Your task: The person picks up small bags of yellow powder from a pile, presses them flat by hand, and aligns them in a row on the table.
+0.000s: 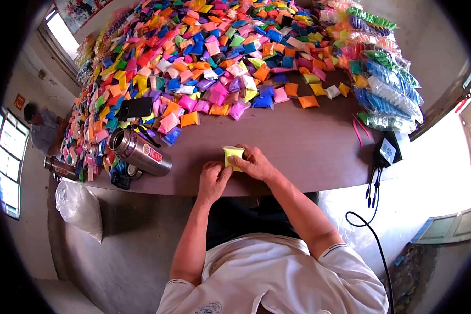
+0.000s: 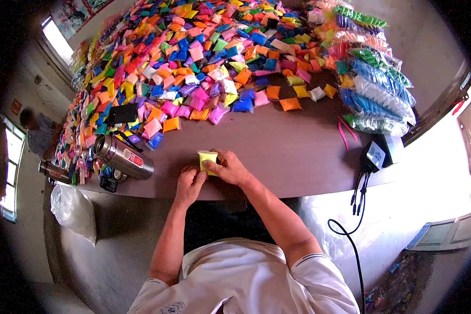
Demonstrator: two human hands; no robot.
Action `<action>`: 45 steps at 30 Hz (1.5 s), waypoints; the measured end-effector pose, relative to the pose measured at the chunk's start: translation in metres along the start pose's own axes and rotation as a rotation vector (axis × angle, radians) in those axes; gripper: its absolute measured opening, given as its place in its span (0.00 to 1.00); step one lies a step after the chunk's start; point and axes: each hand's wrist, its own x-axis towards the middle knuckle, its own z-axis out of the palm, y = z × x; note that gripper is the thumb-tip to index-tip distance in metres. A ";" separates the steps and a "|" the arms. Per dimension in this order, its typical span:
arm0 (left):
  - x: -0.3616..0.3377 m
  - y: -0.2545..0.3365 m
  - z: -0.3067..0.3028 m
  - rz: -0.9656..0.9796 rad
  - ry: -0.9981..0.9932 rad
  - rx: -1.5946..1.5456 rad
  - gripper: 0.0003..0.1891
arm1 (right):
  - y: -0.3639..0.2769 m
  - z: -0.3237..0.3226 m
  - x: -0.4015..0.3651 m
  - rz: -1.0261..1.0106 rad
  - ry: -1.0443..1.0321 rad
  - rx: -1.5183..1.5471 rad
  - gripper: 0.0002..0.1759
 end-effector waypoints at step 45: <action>0.000 -0.008 0.003 0.073 0.025 0.055 0.22 | -0.005 0.000 0.003 0.040 -0.031 0.112 0.12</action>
